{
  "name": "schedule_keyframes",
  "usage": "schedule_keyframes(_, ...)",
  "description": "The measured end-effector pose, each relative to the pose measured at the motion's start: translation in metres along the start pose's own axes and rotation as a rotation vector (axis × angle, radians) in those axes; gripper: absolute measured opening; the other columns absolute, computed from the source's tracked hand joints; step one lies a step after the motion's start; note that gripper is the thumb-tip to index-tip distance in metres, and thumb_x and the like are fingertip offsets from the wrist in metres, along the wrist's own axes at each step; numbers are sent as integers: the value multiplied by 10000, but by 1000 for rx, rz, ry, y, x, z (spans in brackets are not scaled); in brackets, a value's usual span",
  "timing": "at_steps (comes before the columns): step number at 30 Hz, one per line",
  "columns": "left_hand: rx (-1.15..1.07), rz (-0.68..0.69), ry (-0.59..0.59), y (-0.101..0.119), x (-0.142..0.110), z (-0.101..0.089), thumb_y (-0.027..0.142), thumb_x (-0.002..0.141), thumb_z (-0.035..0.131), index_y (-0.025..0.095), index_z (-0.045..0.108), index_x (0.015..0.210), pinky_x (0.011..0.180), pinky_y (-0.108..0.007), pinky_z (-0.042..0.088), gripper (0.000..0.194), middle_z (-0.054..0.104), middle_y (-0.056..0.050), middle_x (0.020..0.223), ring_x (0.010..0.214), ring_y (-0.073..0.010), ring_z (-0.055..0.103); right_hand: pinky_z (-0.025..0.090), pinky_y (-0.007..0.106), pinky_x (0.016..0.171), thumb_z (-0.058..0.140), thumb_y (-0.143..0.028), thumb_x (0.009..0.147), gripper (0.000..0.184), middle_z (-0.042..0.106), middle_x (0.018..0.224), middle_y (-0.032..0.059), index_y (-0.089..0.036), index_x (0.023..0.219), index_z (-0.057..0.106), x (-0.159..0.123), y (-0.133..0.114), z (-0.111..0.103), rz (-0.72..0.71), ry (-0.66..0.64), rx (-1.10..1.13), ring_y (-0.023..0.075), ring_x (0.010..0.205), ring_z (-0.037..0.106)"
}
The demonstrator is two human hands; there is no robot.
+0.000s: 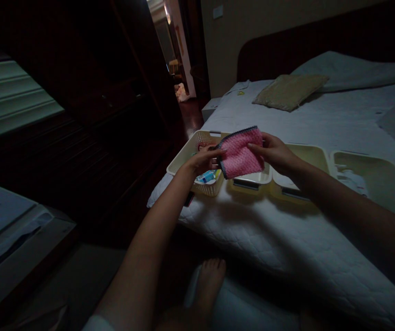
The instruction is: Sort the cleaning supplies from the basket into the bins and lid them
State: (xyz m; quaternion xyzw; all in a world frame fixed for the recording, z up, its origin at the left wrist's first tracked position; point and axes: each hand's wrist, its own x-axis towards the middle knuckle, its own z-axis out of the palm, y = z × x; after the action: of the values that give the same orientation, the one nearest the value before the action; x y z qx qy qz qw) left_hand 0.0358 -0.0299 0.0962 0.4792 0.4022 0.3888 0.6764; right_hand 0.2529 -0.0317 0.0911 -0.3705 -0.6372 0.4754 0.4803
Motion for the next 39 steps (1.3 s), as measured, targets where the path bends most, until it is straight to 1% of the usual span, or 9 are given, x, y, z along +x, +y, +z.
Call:
schedule_keyframes(4,-197,0,64,-7,9,-1,161,614,793,151,615,870,790,-302,501,312,674,-25,838,732,-121,629,495,347,730,747,-530,631,496,654,904,58,-181,950,598,2,4,-1,-45,73,-8,197,820,605)
schedule_keyframes(8,-311,-17,121,-11,16,7,223,715,717,143,632,857,774,-295,520,184,666,-28,772,705,-125,628,502,356,752,728,-549,647,503,654,944,66,-199,977,581,5,9,-1,-67,120,-25,204,860,607)
schedule_keyframes(13,-237,-64,-5,-11,13,15,225,732,706,143,642,899,779,-344,536,196,691,-64,812,749,-167,655,516,348,742,703,-535,688,455,659,962,63,-218,984,567,4,8,-2,-57,148,-34,197,853,614)
schedule_keyframes(15,-184,10,-6,-11,12,15,150,698,717,142,637,914,755,-301,528,231,693,-47,821,713,-136,642,521,330,691,705,-505,701,431,662,941,60,-213,990,577,2,7,-4,-1,103,-13,180,785,612)
schedule_keyframes(18,-138,104,55,-10,11,11,80,648,719,145,625,919,707,-251,501,294,682,-7,808,655,-96,610,506,286,575,738,-412,692,406,664,872,55,-191,1003,598,-3,5,-9,169,-50,27,140,644,581)
schedule_keyframes(22,-123,119,88,-11,11,5,66,621,720,141,622,890,690,-241,469,296,660,5,795,655,-89,591,532,307,582,764,-297,661,370,671,827,60,-174,978,619,-5,8,-15,318,-163,57,141,609,593)
schedule_keyframes(29,-120,110,133,-9,9,2,34,621,669,158,619,885,687,-237,468,296,660,17,808,657,-88,587,562,364,710,724,-232,680,336,699,958,83,-194,1009,663,3,9,-17,221,-38,86,174,747,652)
schedule_keyframes(33,-123,105,140,-6,10,1,-3,616,632,157,614,837,666,-227,483,273,664,25,758,637,-90,591,562,378,736,702,-212,682,324,704,976,73,-205,1005,683,4,9,-18,181,-30,104,189,790,667)
schedule_keyframes(39,-128,121,137,-7,12,-4,-27,638,553,147,661,812,716,-228,512,270,678,1,743,667,-94,623,565,398,757,703,-194,674,205,699,858,68,-181,879,688,3,6,-20,218,-19,131,188,759,664)
